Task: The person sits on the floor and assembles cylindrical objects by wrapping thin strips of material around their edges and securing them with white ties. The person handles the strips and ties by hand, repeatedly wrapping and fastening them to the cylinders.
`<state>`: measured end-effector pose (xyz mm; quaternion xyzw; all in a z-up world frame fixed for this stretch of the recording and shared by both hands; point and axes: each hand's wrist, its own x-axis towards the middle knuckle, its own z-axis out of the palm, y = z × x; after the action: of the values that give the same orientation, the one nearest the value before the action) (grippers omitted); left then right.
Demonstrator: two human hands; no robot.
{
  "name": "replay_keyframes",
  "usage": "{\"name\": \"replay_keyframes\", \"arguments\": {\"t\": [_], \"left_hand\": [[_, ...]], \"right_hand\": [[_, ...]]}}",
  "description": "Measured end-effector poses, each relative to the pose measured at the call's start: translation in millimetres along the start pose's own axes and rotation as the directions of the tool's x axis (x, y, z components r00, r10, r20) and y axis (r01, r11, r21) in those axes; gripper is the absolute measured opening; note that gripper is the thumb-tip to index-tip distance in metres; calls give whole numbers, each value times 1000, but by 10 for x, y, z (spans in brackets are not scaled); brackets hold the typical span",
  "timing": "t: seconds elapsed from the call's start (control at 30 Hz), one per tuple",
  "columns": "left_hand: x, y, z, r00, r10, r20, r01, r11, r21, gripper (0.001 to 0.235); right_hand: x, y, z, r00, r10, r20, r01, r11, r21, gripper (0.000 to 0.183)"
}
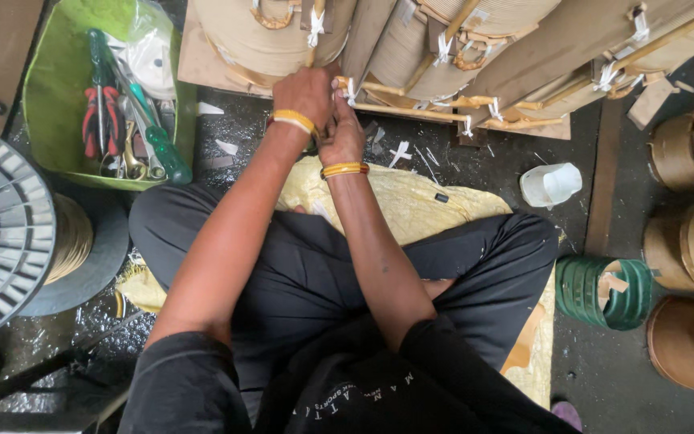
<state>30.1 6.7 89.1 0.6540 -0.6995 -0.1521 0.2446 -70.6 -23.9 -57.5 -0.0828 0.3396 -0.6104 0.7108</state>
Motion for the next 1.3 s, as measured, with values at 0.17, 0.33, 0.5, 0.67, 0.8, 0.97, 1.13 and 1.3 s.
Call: {"name": "replay_keyframes", "arguments": {"t": [0.17,0.33,0.5,0.67,0.8,0.97,1.13,1.3], "left_hand": [[-252,-212,82,861,407,-305,-346,908,236,45],[-276,-451,190,765,545,-342,-479,837,264,51],[-111,-507,365,722,557,-410,-487,830,270,43],[-42,-548,462,687,560,-462,-491,827,273,39],[-73,-505,517,725,446,-525,-451,883,128,34],[-31,-402,517,702,352,-619,-470,882,-32,33],[-42,-342,517,752,304,-585,-413,909,-58,28],[-16,-308,503,749,350,-563,-392,919,50,22]], "right_hand": [[177,53,-141,999,-40,-4,40,998,-38,17],[242,-16,-157,977,104,-189,-122,989,-89,15],[-71,-179,-16,994,53,-97,-64,991,-119,16],[-691,-471,230,995,9,102,8,986,-166,34],[-1004,-557,433,949,-159,272,247,911,-330,47],[-1280,-402,373,676,-462,574,724,268,-636,31],[-1162,-391,260,433,-397,809,730,-372,-573,32],[-985,-358,200,359,-291,887,727,-509,-461,24]]}}
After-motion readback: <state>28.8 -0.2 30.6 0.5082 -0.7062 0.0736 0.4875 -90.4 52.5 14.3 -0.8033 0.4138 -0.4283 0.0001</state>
